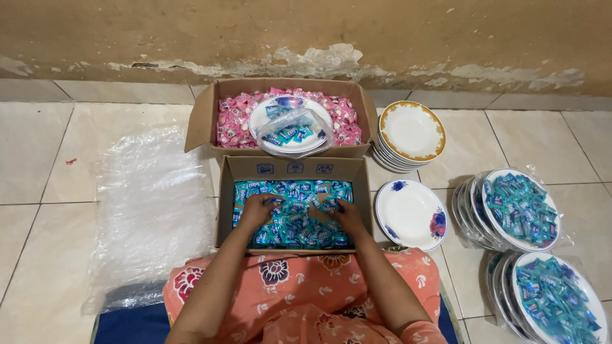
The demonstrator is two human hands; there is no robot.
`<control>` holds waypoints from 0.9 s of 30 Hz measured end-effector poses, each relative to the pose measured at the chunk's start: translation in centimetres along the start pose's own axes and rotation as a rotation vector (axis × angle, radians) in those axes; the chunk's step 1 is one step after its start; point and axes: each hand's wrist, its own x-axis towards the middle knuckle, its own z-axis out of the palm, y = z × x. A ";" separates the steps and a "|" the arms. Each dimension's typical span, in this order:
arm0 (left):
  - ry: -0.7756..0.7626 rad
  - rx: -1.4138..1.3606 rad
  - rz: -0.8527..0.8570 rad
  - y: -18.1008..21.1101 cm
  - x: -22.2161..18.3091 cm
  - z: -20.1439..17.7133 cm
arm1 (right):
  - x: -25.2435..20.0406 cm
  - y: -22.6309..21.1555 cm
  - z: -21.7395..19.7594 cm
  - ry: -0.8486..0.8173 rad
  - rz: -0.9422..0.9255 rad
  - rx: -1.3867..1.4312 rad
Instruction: Packing small blue packets and a ceramic plate into a cardboard box for shipping.
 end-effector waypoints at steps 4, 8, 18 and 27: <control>0.009 0.248 0.028 -5.5 -0.4 1.1 | 2.8 5.2 0.5 0.027 0.023 0.038; -0.009 0.504 -0.045 -10.1 -1.0 2.0 | 4.5 -0.4 0.2 0.065 -0.056 0.009; 0.106 0.371 0.054 -7.6 -2.4 1.6 | 14.9 -10.8 1.5 0.258 -0.288 -0.306; 0.067 0.345 0.045 -8.2 -2.0 1.9 | 11.8 -9.8 2.7 0.267 -0.541 -0.234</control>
